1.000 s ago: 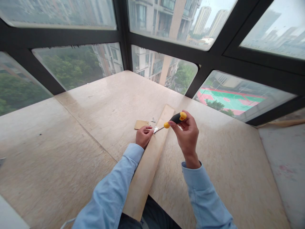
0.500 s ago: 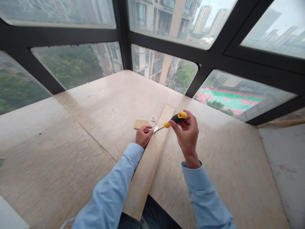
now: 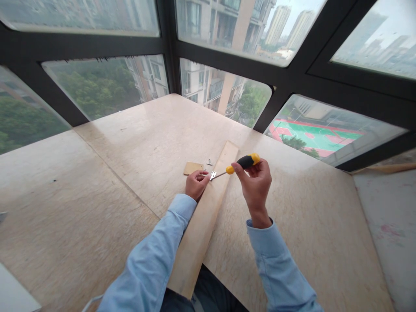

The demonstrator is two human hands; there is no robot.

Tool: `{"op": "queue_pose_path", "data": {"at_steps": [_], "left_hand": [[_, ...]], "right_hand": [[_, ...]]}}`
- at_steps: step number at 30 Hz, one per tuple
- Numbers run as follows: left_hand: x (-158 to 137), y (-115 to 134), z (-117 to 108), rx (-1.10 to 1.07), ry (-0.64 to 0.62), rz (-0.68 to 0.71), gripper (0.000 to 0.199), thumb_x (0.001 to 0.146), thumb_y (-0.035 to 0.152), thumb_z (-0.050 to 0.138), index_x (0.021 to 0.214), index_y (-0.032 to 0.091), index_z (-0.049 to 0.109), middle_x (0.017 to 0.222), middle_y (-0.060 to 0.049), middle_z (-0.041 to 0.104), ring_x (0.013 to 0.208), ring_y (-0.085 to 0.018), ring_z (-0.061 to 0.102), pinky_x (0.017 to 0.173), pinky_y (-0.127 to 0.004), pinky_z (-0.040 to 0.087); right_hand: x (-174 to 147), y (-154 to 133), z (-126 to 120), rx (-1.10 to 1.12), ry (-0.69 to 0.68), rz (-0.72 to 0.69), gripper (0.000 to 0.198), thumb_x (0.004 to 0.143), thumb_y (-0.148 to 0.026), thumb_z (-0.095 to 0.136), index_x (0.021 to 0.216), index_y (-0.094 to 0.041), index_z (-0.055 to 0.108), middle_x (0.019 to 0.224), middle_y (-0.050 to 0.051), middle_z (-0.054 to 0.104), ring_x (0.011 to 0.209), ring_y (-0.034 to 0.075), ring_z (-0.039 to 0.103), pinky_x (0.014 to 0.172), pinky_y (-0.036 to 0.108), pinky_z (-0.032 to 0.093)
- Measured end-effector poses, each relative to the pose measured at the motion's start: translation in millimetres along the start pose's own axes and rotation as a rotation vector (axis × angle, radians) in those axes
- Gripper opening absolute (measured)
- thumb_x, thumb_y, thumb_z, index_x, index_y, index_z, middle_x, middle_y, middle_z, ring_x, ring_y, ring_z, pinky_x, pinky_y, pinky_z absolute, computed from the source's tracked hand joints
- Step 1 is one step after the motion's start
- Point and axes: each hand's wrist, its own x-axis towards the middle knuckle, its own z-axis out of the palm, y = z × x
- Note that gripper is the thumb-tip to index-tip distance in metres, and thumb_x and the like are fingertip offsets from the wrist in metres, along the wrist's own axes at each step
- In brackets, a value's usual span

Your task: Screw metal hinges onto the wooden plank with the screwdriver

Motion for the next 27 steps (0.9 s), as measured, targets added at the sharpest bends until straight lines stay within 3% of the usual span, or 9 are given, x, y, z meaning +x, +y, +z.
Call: {"op": "queue_pose_path", "data": {"at_steps": [4,6,11,14,18,22,24,27], "left_hand": [[-1,1,0,0.026,0.001,0.010,0.024,0.069,0.035,0.073,0.083,0.016,0.071,0.061,-0.004,0.070,0.058,-0.017,0.064,0.052,-0.023,0.045],[-1,2,0,0.033,0.001,0.016,0.024,0.069,0.035,0.073,0.083,0.016,0.071,0.060,-0.003,0.069,0.056,-0.016,0.062,0.050,-0.023,0.044],[-1,1,0,0.023,0.003,0.021,0.026,0.069,0.037,0.073,0.083,0.015,0.070,0.062,-0.004,0.070,0.056,-0.015,0.061,0.049,-0.022,0.042],[0,1,0,0.023,0.005,0.016,0.026,0.068,0.037,0.074,0.083,0.015,0.071,0.062,-0.004,0.070,0.056,-0.015,0.061,0.049,-0.022,0.042],[0,2,0,0.027,0.007,0.015,0.026,0.068,0.036,0.074,0.083,0.015,0.071,0.062,-0.004,0.070,0.057,-0.016,0.062,0.051,-0.023,0.044],[0,1,-1,0.040,0.003,0.022,0.026,0.069,0.036,0.073,0.083,0.015,0.071,0.064,-0.005,0.071,0.059,-0.016,0.063,0.051,-0.023,0.045],[0,0,-1,0.041,0.002,0.022,0.026,0.069,0.036,0.073,0.083,0.015,0.071,0.063,-0.004,0.070,0.057,-0.016,0.063,0.051,-0.022,0.044],[0,0,0,0.044,0.004,0.021,0.026,0.069,0.036,0.073,0.083,0.014,0.071,0.063,-0.004,0.071,0.057,-0.016,0.063,0.051,-0.022,0.044]], "right_hand": [[2,-3,-1,0.207,-0.229,0.012,0.045,0.081,-0.033,0.065,0.122,-0.026,0.050,0.129,0.009,0.062,0.118,0.025,0.064,0.103,0.048,0.049],[3,-3,-3,0.195,-0.248,-0.005,0.048,0.081,-0.035,0.065,0.124,-0.028,0.047,0.135,0.009,0.055,0.124,0.025,0.059,0.105,0.048,0.047],[2,-1,-8,-0.201,-0.004,-0.023,0.053,0.074,-0.048,0.078,0.108,-0.025,0.046,0.104,0.004,0.057,0.092,0.019,0.062,0.089,0.040,0.053],[3,-3,-12,-0.308,0.020,-0.009,0.056,0.068,-0.049,0.082,0.103,-0.024,0.047,0.092,0.001,0.057,0.080,0.018,0.061,0.080,0.039,0.055],[7,-7,-17,-0.093,-0.127,-0.021,0.053,0.075,-0.035,0.076,0.119,-0.026,0.047,0.107,0.004,0.062,0.098,0.022,0.067,0.091,0.043,0.055],[10,-9,-21,0.049,-0.323,-0.048,0.061,0.076,-0.028,0.071,0.129,-0.030,0.042,0.132,0.009,0.055,0.126,0.025,0.056,0.107,0.049,0.045],[10,-10,-23,-0.057,-0.282,-0.040,0.058,0.077,-0.034,0.072,0.128,-0.029,0.043,0.131,0.009,0.054,0.123,0.025,0.057,0.105,0.049,0.046],[10,-14,-26,-0.322,-0.122,-0.017,0.054,0.077,-0.048,0.073,0.119,-0.024,0.050,0.113,0.008,0.059,0.101,0.024,0.063,0.091,0.048,0.054]]}}
